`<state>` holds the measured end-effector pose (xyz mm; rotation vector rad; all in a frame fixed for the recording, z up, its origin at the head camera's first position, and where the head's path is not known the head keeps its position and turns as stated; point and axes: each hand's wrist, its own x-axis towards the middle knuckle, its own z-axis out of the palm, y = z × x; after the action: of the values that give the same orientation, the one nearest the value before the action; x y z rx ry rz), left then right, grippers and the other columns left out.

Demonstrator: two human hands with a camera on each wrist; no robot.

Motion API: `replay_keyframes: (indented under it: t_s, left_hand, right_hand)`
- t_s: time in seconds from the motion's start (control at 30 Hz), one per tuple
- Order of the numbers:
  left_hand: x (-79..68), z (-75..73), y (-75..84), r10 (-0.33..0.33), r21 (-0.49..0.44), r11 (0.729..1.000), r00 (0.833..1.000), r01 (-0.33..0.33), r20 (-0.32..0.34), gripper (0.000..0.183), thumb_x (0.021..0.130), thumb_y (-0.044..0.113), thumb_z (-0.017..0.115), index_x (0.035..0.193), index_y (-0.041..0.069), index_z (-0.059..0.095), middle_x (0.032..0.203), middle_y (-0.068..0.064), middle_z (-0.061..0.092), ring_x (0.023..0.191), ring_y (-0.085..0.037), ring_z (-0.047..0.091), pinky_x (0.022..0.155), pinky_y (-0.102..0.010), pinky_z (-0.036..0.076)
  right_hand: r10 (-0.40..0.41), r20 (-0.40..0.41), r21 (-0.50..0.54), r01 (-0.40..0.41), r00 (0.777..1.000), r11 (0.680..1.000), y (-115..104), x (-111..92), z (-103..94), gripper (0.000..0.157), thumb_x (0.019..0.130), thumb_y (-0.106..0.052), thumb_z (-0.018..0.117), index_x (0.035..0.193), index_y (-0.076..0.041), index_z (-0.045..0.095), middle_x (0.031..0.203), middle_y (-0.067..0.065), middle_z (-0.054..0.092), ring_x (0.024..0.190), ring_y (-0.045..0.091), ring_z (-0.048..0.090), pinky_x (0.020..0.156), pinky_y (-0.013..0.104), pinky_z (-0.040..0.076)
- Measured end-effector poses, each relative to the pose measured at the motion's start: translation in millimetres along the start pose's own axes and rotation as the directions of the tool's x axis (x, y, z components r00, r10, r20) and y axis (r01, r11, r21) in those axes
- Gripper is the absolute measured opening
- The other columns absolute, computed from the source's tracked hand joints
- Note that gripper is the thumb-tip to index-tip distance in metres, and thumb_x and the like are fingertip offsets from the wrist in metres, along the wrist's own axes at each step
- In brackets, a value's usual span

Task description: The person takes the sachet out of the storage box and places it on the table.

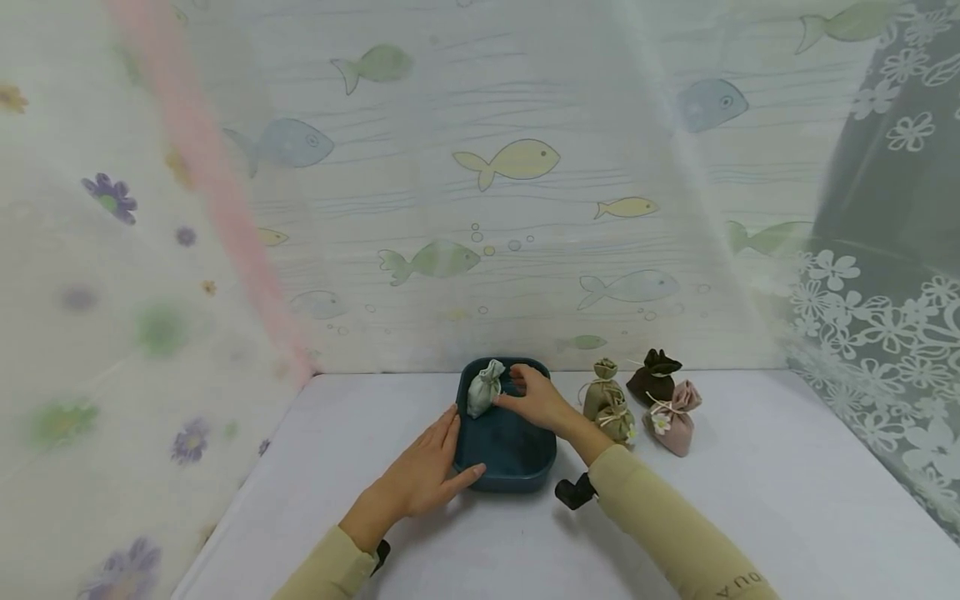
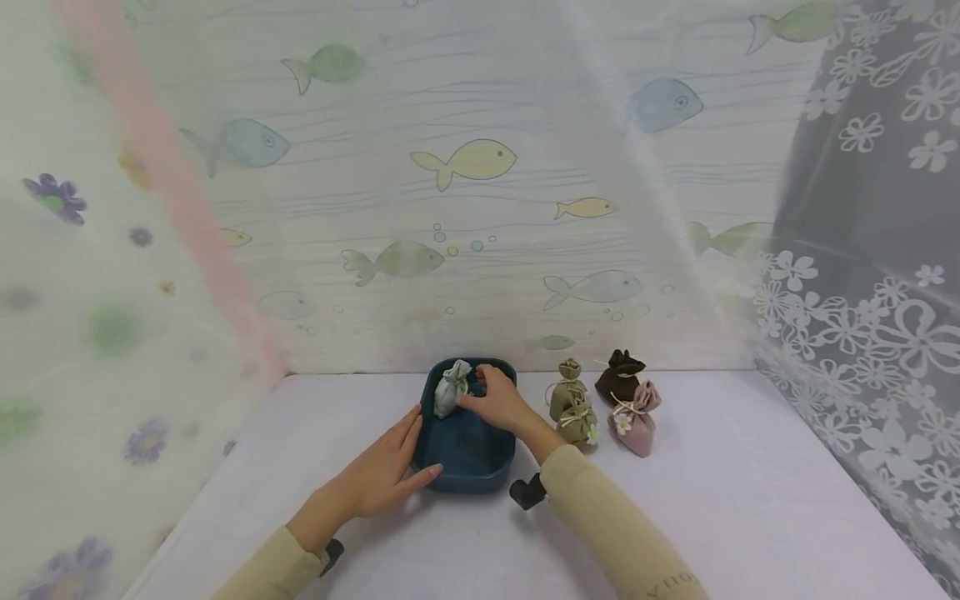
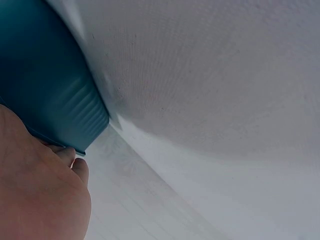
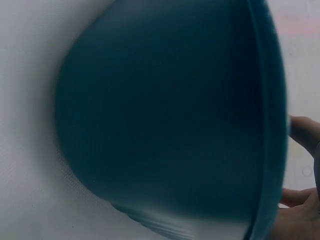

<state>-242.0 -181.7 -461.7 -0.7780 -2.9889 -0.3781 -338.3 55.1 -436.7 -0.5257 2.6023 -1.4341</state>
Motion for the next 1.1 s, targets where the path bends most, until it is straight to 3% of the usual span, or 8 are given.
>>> replay_keyframes:
  t_s: [0.2, 0.73, 1.1]
  left_hand:
    - [0.0, 0.3, -1.4, 0.004, -0.009, 1.000, 1.000, -0.004, -0.003, 0.099, 0.102, 0.070, 0.036, 0.158, -0.010, 0.023, 0.169, -0.022, 0.013, 0.155, -0.035, 0.020, 0.122, -0.052, 0.027]
    - [1.6, 3.0, -1.2, -0.022, 0.013, 1.000, 0.999, 0.022, 0.034, 0.102, 0.100, 0.076, 0.027, 0.160, -0.006, 0.020, 0.171, -0.017, 0.007, 0.157, -0.030, 0.015, 0.124, -0.048, 0.024]
    - [1.0, 2.8, -0.9, -0.022, 0.020, 1.000, 0.999, 0.021, 0.027, 0.102, 0.101, 0.075, 0.026, 0.161, -0.006, 0.018, 0.171, -0.018, 0.006, 0.157, -0.030, 0.014, 0.124, -0.047, 0.023]
  right_hand:
    - [0.010, 0.007, 0.040, -0.010, 1.000, 0.999, 1.9, 4.5, 3.8, 0.069, 0.099, -0.024, 0.071, 0.152, 0.005, 0.039, 0.152, 0.023, 0.047, 0.140, 0.041, 0.046, 0.113, 0.054, 0.040]
    - [0.004, 0.011, 0.061, -0.004, 1.000, 0.998, 10.0, 14.8, 8.4, 0.069, 0.097, -0.020, 0.072, 0.152, 0.004, 0.039, 0.152, 0.024, 0.047, 0.140, 0.041, 0.046, 0.112, 0.054, 0.041]
    - [-0.044, 0.036, 0.069, 0.041, 0.998, 0.997, 8.7, 17.6, 12.7, 0.070, 0.097, -0.017, 0.071, 0.155, 0.000, 0.036, 0.154, 0.021, 0.047, 0.142, 0.039, 0.044, 0.112, 0.056, 0.041]
